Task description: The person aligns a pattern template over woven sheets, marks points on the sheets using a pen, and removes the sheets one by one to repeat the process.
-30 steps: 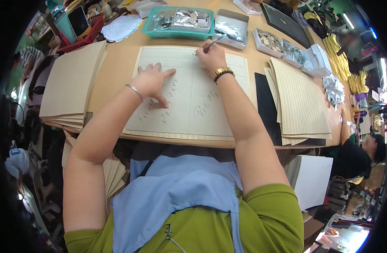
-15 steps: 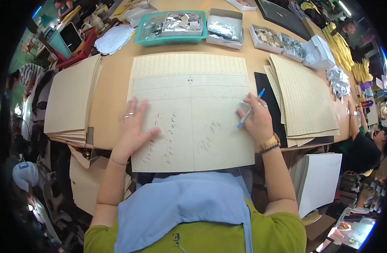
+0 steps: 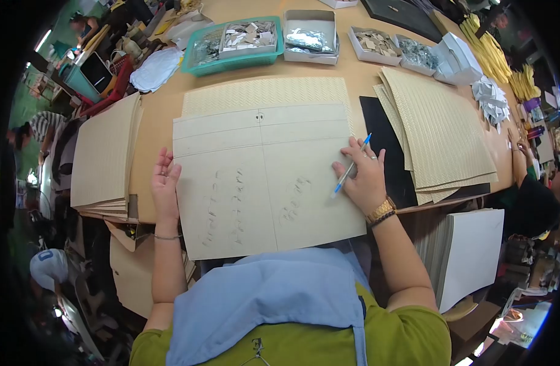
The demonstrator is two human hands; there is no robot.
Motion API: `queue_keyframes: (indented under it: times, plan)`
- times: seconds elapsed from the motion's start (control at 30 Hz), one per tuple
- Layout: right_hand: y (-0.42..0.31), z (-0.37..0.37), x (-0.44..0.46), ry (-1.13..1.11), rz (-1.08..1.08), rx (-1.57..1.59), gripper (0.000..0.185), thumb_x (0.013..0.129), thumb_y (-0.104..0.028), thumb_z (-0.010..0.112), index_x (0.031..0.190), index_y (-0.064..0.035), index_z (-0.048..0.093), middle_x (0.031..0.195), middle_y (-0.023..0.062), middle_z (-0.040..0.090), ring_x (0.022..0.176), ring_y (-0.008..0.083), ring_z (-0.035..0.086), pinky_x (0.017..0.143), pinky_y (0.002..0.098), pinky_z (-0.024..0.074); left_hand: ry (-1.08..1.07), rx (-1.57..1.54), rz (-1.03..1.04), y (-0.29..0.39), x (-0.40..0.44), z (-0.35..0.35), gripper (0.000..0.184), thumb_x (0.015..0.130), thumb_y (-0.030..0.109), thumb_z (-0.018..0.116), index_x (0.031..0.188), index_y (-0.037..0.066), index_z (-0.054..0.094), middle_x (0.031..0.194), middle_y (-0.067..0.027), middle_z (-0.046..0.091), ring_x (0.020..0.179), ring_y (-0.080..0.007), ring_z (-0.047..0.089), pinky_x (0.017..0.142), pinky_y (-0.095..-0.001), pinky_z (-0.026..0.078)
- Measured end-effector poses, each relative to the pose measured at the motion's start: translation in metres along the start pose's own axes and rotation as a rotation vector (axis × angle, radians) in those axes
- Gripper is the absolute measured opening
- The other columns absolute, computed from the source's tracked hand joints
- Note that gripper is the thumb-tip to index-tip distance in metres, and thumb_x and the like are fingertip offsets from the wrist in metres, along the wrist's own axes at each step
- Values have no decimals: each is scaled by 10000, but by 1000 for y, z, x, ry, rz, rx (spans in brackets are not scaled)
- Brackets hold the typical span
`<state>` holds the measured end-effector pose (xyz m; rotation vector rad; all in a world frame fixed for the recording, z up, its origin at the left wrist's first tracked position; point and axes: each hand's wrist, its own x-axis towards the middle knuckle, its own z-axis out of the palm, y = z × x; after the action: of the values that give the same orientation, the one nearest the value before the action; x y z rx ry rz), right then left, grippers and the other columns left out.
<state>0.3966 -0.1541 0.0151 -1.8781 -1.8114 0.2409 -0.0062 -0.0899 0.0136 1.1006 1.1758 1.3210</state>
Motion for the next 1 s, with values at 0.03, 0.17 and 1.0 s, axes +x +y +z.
queue_keyframes:
  times: [0.03, 0.17, 1.0]
  plan:
    - [0, 0, 0, 1, -2, -6, 356, 816, -268, 742, 1104, -89, 635, 1304, 158, 594, 1311, 332, 462, 1082, 688, 168, -44, -76, -110, 2, 1, -1, 482, 942, 101, 584, 1378, -28, 425, 1414, -138, 464, 1236, -186, 501, 1039, -323, 416]
    - [5, 3, 0, 22, -6, 8, 372, 816, -274, 743, 1116, -87, 629, 1316, 147, 586, 1310, 332, 463, 1093, 668, 173, -222, -121, -370, 3, 7, -13, 481, 945, 69, 557, 1396, -7, 409, 1369, -128, 517, 1167, -188, 563, 989, -327, 467]
    - [-8, -78, 50, 297, -36, 290, 103, 845, -63, 606, 946, -54, 589, 831, 136, 651, 785, 284, 660, 694, 369, 506, -178, -813, -189, -20, 12, -83, 513, 1006, 376, 434, 1393, 41, 464, 1408, -122, 506, 1277, -296, 481, 1086, -444, 366]
